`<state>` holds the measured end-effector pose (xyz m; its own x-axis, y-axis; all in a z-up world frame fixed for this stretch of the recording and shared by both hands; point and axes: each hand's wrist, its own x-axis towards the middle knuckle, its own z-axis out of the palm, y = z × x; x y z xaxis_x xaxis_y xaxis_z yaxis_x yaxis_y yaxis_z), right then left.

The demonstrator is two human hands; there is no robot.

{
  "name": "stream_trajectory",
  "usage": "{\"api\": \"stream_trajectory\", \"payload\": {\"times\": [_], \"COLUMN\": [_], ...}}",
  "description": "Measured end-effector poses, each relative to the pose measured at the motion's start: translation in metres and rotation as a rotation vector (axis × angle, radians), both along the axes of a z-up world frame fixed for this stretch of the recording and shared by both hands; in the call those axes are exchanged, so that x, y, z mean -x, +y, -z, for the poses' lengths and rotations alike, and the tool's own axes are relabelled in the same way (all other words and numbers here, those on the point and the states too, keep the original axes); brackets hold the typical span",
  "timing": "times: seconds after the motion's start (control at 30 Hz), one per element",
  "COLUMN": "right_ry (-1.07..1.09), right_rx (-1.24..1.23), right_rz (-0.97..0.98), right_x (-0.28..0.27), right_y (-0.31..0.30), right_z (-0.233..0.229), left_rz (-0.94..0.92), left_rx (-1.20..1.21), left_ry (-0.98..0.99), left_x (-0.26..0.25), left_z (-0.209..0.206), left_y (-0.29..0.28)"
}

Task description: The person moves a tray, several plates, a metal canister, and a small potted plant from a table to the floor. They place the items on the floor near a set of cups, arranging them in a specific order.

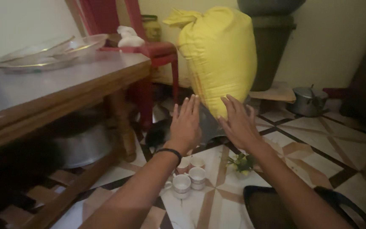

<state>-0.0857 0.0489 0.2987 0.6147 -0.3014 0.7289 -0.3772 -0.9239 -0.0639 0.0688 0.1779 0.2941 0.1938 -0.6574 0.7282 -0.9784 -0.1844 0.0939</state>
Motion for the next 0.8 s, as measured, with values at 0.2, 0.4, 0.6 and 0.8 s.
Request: {"api": "stream_trajectory", "payload": {"times": [0.2,0.4,0.6,0.8], "right_ry": [-0.017,-0.045,-0.079,-0.151], "right_rx": [0.057,0.068,0.074,0.117], "right_rz": [-0.013,-0.077,-0.182,-0.227], "right_x": [-0.030,-0.066,-0.097,-0.126], "right_y": [0.024,0.051,0.084,0.123], "right_z": [-0.024,-0.043,-0.062,-0.074], "left_rz": [-0.036,-0.175,-0.233,-0.328], "left_rx": [-0.002,0.013,0.100,0.088], "left_ry": [0.003,-0.135,-0.193,-0.221], "left_x": [-0.022,-0.048,-0.068,-0.086], "left_z": [-0.032,-0.049,-0.069,-0.094], "left_y": [0.038,0.074,0.112,0.158]}}
